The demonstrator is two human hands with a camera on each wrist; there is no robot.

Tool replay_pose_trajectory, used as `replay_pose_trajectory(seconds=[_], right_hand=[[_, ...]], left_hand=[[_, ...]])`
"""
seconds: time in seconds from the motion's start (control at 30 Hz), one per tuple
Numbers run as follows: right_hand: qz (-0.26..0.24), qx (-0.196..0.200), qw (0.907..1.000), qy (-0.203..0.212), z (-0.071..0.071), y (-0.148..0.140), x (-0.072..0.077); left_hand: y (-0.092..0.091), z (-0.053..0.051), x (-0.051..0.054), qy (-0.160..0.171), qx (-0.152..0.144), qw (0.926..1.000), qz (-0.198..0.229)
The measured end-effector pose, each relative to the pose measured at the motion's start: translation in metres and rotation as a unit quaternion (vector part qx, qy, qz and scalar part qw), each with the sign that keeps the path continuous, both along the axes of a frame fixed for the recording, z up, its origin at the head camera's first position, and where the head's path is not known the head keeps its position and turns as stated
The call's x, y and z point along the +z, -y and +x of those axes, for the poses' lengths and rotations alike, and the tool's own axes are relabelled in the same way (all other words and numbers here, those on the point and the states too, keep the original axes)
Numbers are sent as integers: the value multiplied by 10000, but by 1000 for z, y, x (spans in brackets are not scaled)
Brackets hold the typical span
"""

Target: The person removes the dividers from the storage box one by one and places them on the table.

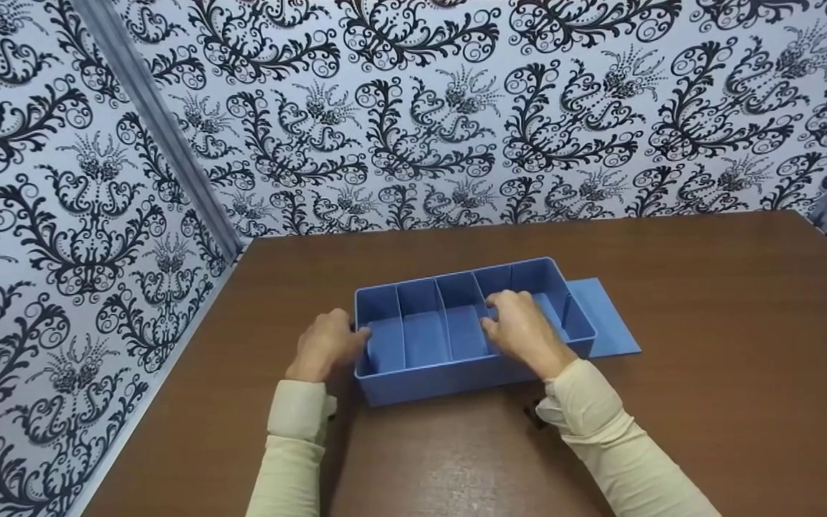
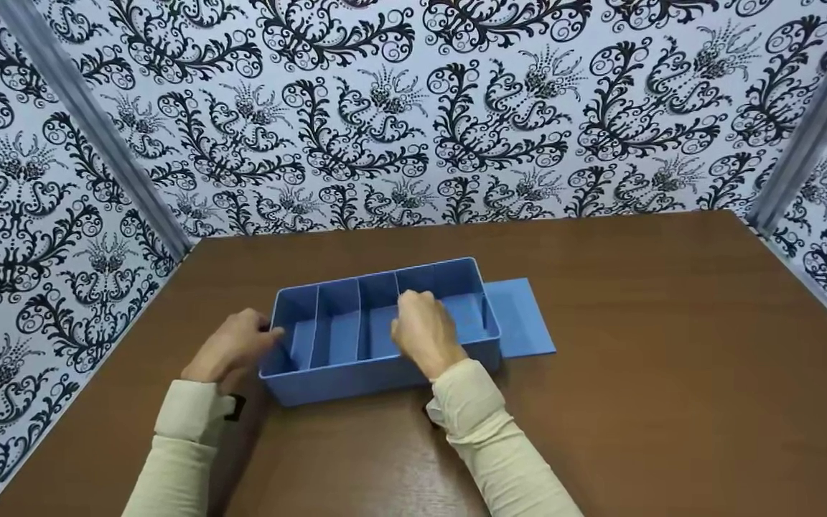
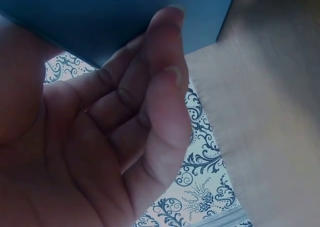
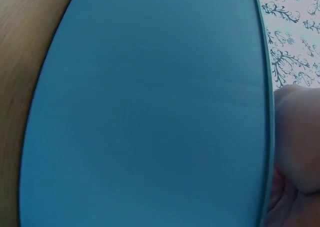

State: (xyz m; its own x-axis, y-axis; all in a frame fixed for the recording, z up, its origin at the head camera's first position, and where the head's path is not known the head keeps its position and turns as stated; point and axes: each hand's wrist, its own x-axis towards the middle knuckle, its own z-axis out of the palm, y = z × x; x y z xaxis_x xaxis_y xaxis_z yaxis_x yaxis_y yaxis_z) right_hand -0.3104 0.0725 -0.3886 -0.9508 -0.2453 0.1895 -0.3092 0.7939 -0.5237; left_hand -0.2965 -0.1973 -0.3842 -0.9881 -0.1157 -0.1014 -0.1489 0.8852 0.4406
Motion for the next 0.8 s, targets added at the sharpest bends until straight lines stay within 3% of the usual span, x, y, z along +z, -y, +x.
replay_pose_trajectory(seconds=[0.23, 0.43, 0.8], right_hand=[[-62, -23, 9999, -155, 0, 2, -2], [-89, -28, 9994, -331, 1, 2, -4], [-224, 5, 9991, -358, 3, 2, -4]], left_hand=[[2, 1, 1, 146, -84, 9998, 103], [3, -1, -1, 88, -125, 9998, -98], [2, -1, -1, 129, -93, 9999, -7]])
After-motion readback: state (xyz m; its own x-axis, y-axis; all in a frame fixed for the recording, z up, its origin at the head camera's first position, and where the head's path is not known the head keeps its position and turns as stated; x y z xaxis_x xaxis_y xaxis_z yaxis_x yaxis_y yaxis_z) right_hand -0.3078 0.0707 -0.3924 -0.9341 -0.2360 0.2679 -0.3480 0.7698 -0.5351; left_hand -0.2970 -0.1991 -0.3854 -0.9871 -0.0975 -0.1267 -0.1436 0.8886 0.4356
